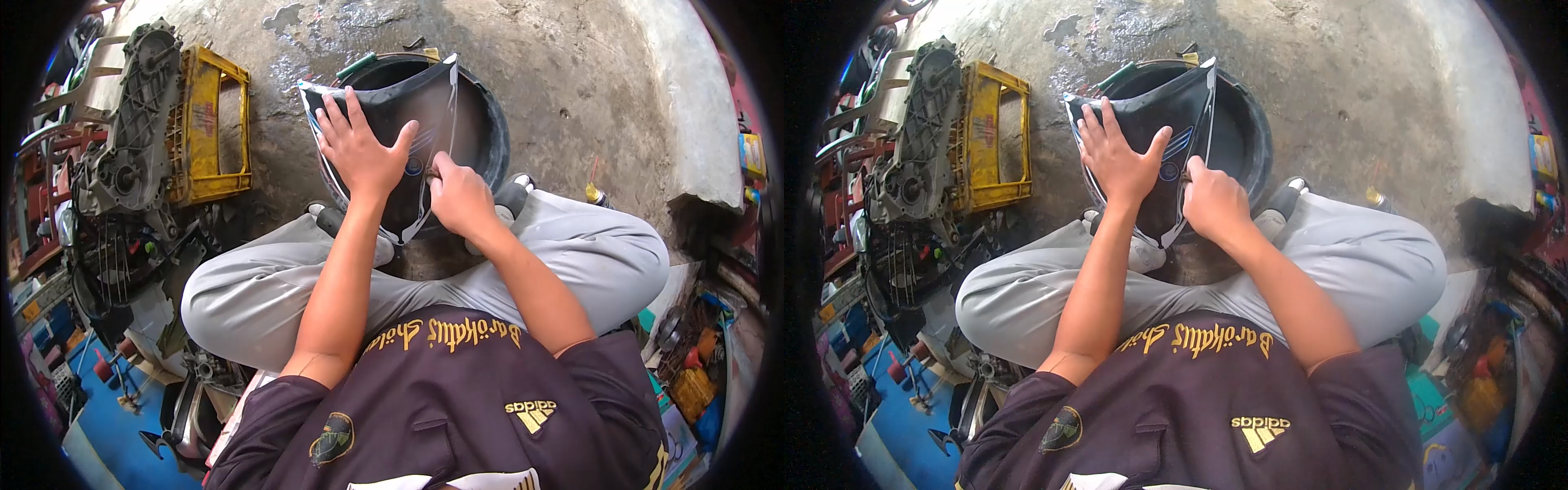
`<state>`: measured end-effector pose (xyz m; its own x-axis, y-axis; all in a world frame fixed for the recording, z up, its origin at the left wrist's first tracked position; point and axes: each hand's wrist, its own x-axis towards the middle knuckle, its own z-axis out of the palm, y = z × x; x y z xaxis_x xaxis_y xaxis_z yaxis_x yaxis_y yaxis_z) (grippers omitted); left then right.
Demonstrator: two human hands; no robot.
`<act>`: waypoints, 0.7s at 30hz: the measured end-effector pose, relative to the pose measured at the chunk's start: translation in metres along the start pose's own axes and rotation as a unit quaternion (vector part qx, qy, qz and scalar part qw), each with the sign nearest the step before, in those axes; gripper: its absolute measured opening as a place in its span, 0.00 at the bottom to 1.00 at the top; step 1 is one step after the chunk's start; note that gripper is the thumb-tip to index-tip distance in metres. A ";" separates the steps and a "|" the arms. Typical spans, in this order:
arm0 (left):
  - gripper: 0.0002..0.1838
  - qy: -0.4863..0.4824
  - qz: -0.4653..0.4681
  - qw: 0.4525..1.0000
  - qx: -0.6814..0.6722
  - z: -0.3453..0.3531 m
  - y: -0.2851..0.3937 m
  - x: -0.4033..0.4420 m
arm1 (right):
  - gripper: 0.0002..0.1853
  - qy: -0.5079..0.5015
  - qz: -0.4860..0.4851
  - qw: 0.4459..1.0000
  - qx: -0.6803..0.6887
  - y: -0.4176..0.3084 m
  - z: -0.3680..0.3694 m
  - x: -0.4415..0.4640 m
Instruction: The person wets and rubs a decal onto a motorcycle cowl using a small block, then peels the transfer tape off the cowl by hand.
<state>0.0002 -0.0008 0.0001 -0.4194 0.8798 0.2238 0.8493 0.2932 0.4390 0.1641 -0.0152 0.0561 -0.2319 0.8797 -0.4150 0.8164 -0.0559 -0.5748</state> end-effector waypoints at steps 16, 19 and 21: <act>0.62 -0.007 -0.001 1.000 0.009 -0.001 0.000 0.001 | 0.09 0.017 -0.046 0.999 -0.006 0.004 0.006 0.000; 0.63 -0.012 -0.001 1.000 0.014 -0.002 0.000 0.000 | 0.08 -0.032 -0.057 0.998 -0.024 0.005 0.007 -0.004; 0.63 -0.014 -0.003 1.000 0.016 -0.002 0.000 0.001 | 0.08 -0.093 -0.064 0.993 -0.024 0.006 0.008 -0.006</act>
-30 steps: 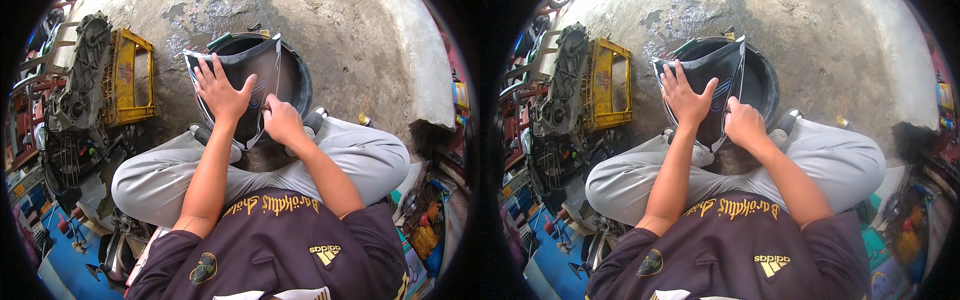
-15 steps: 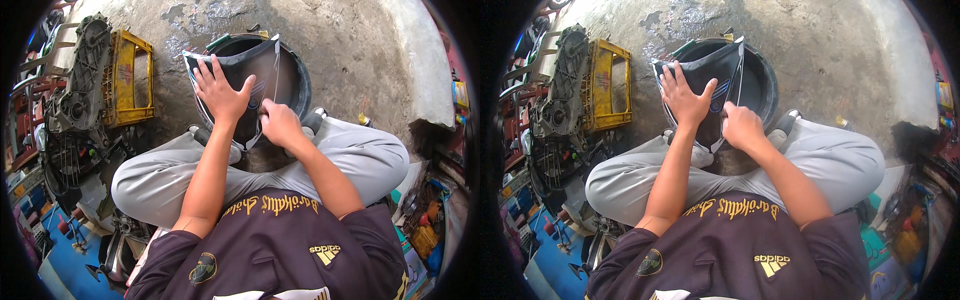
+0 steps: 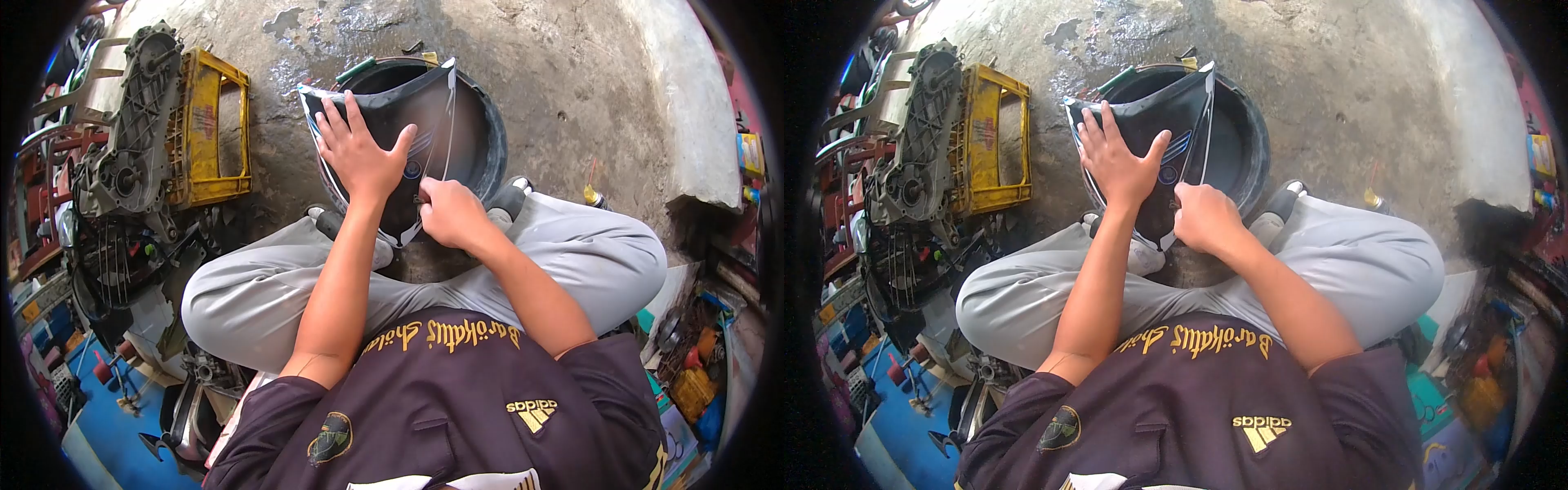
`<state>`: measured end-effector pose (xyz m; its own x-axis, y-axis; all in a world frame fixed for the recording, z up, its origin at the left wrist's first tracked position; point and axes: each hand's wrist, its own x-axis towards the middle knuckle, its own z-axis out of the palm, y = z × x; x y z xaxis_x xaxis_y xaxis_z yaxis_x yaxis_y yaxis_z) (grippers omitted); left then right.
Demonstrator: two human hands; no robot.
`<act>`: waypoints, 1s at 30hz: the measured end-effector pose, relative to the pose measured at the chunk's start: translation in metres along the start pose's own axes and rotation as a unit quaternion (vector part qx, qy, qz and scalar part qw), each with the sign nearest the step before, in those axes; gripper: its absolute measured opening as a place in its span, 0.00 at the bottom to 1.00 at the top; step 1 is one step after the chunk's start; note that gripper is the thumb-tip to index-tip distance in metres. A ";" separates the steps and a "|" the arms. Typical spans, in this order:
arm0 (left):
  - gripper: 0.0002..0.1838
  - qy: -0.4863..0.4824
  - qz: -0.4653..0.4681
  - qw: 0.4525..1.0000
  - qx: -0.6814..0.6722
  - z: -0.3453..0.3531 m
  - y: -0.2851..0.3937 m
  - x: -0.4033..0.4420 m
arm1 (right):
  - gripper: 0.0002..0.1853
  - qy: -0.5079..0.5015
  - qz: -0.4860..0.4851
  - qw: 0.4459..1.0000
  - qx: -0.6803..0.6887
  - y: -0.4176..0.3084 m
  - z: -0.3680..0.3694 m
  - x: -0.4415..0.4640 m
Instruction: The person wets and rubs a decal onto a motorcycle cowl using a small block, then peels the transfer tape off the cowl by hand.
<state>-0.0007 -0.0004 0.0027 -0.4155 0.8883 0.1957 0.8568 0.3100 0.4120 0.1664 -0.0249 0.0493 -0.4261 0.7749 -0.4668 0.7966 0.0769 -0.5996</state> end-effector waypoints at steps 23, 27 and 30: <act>0.63 0.005 0.002 1.000 -0.007 0.000 0.000 0.000 | 0.07 0.126 0.001 0.991 0.034 0.003 0.001 0.006; 0.63 0.000 0.000 1.000 -0.005 0.000 0.000 0.000 | 0.07 0.047 -0.005 0.999 0.020 0.003 0.001 0.003; 0.62 0.007 0.001 1.000 -0.015 0.002 -0.001 0.000 | 0.08 0.081 0.000 0.996 0.047 0.004 -0.001 0.006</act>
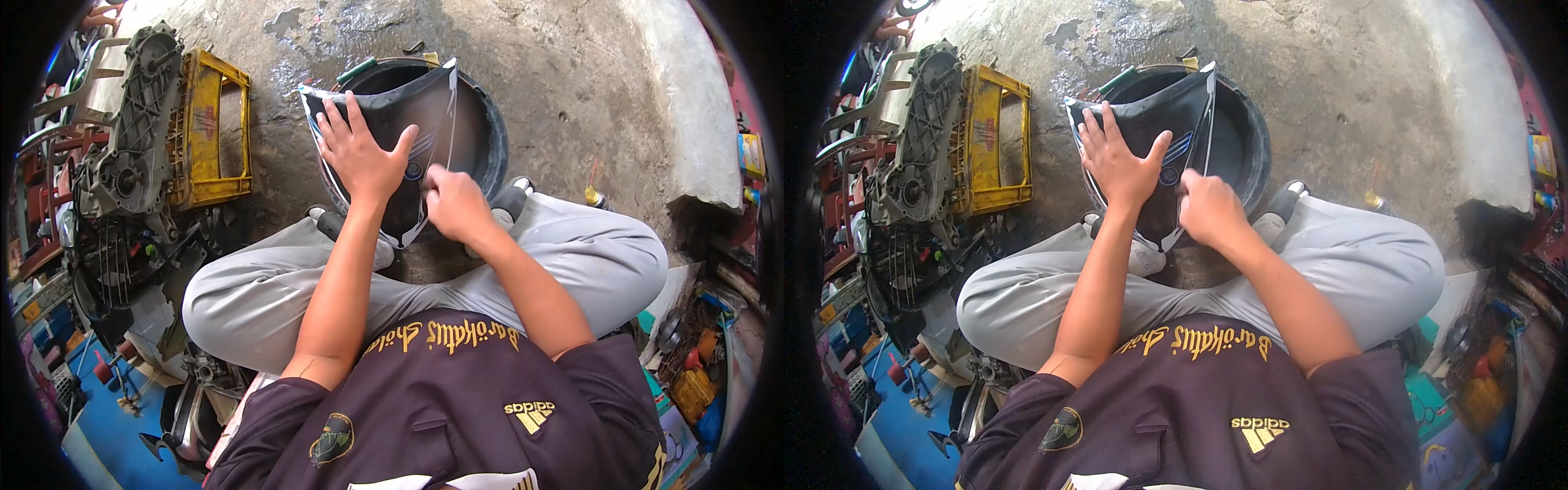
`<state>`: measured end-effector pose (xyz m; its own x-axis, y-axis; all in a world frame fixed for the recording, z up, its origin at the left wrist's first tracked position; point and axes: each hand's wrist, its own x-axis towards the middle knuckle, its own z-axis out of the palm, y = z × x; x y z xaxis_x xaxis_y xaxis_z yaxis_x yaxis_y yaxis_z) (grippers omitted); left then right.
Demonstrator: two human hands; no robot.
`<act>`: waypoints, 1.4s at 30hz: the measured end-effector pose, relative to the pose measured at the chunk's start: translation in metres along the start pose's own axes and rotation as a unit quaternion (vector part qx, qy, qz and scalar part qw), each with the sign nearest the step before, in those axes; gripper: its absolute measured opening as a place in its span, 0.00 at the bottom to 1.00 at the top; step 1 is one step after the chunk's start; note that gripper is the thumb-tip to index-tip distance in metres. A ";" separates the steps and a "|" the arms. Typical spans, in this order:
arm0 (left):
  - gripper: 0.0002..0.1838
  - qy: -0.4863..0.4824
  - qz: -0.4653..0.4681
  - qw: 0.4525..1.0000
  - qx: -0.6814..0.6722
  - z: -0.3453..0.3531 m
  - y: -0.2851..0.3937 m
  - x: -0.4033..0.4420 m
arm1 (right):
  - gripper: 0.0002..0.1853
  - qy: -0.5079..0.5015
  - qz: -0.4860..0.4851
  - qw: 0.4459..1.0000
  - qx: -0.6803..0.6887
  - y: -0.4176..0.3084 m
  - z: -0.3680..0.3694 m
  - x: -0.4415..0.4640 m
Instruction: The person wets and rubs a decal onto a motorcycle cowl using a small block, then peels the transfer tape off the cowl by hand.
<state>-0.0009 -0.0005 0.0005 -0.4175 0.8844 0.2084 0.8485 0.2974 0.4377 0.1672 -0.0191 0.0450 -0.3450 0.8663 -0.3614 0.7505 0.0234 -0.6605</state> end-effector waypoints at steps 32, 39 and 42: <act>0.61 0.003 0.002 1.000 -0.002 -0.001 0.001 0.000 | 0.10 -0.033 -0.019 0.999 -0.031 0.008 0.006 0.001; 0.62 0.010 0.002 1.000 -0.009 0.000 -0.001 -0.001 | 0.10 0.025 -0.021 0.999 -0.030 0.004 0.003 0.004; 0.62 0.003 0.001 1.000 -0.007 0.000 0.000 0.000 | 0.10 -0.030 -0.028 0.998 -0.052 -0.001 0.004 -0.005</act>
<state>-0.0006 0.0002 0.0004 -0.4186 0.8825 0.2143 0.8446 0.2916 0.4490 0.1663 -0.0252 0.0447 -0.4191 0.8305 -0.3670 0.7822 0.1249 -0.6104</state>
